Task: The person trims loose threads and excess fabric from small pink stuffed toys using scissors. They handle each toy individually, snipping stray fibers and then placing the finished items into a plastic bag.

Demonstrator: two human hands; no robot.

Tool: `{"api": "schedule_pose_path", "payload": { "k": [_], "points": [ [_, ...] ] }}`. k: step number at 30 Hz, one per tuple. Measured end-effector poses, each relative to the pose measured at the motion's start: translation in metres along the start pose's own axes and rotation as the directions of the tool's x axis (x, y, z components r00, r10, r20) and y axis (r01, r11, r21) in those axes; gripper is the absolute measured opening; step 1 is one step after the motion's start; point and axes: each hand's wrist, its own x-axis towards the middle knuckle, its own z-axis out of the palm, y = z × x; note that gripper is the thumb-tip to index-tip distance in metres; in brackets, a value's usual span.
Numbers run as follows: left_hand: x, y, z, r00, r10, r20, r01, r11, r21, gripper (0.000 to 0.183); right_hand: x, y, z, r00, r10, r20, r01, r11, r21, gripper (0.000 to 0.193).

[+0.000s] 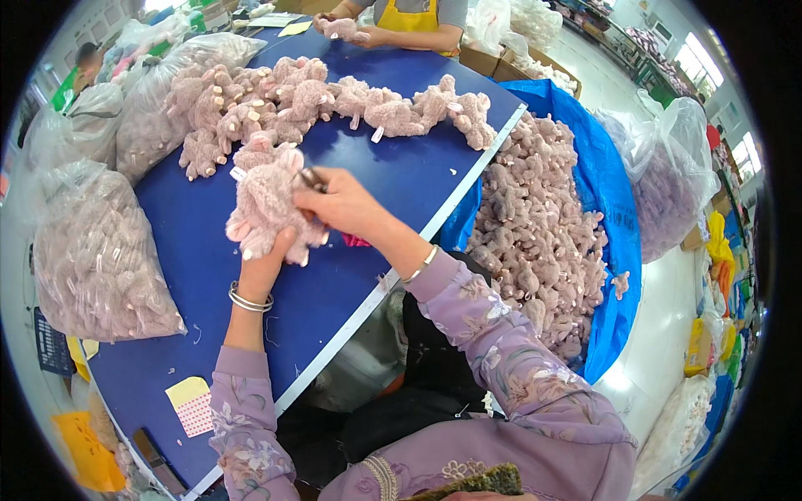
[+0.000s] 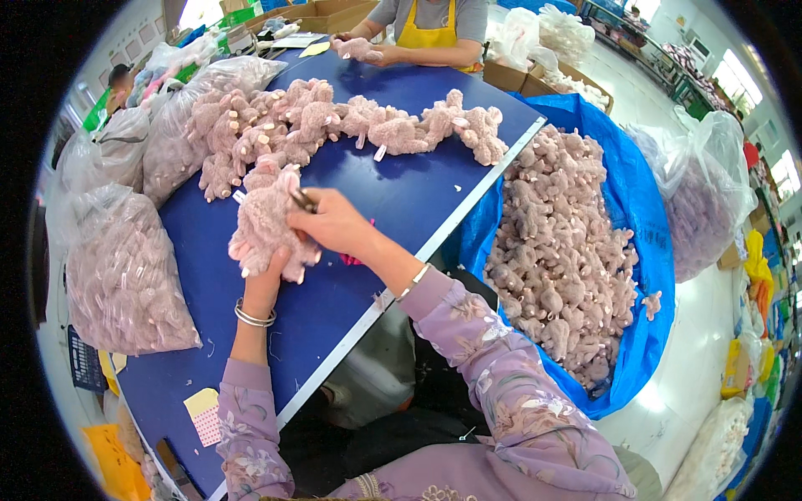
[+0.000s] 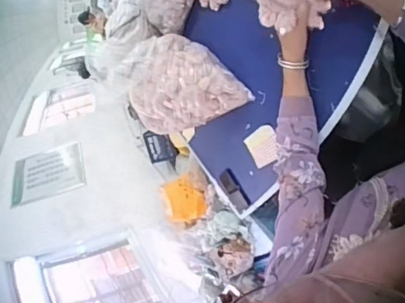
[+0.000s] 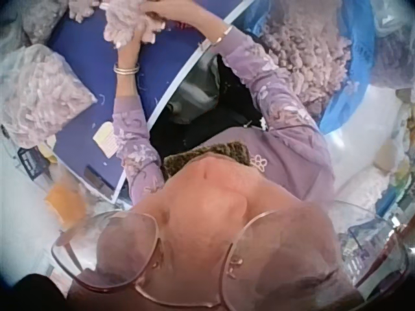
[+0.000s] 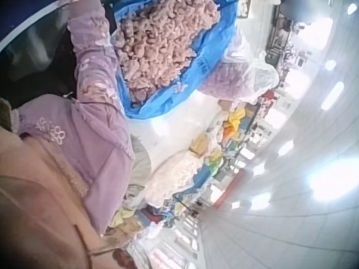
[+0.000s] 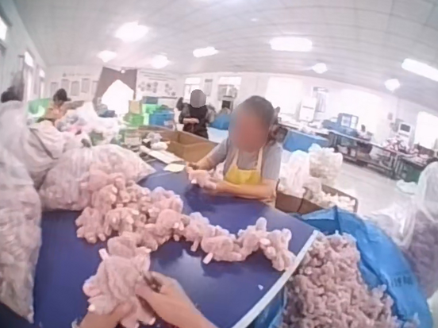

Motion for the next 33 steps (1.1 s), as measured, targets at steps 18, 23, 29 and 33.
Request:
{"api": "schedule_pose_path", "payload": {
  "k": [18, 23, 29, 33],
  "points": [
    [0.012, 0.007, -0.001, 0.970, -0.191, 0.151, 0.229, 0.930, -0.287, 0.025, -0.020, 0.020, -0.230, 0.655, -0.230, -0.720, -0.498, 0.585, -0.640, 0.033],
    [0.012, 0.004, 0.004, 0.976, -0.147, 0.160, 0.186, 0.947, -0.261, 0.024, -0.028, -0.005, -0.198, 0.663, -0.296, -0.688, -0.392, 0.646, -0.655, 0.041],
    [0.009, 0.019, -0.001, 0.993, -0.072, 0.094, 0.094, 0.960, -0.264, 0.040, -0.006, -0.036, -0.025, 0.793, -0.511, -0.331, 0.258, 0.775, -0.577, 0.040],
    [0.014, -0.001, 0.005, 0.996, 0.080, 0.044, -0.063, 0.947, -0.314, 0.054, -0.008, -0.001, 0.040, 0.965, -0.240, -0.105, 0.177, 0.893, -0.413, 0.025]
  ]
}}
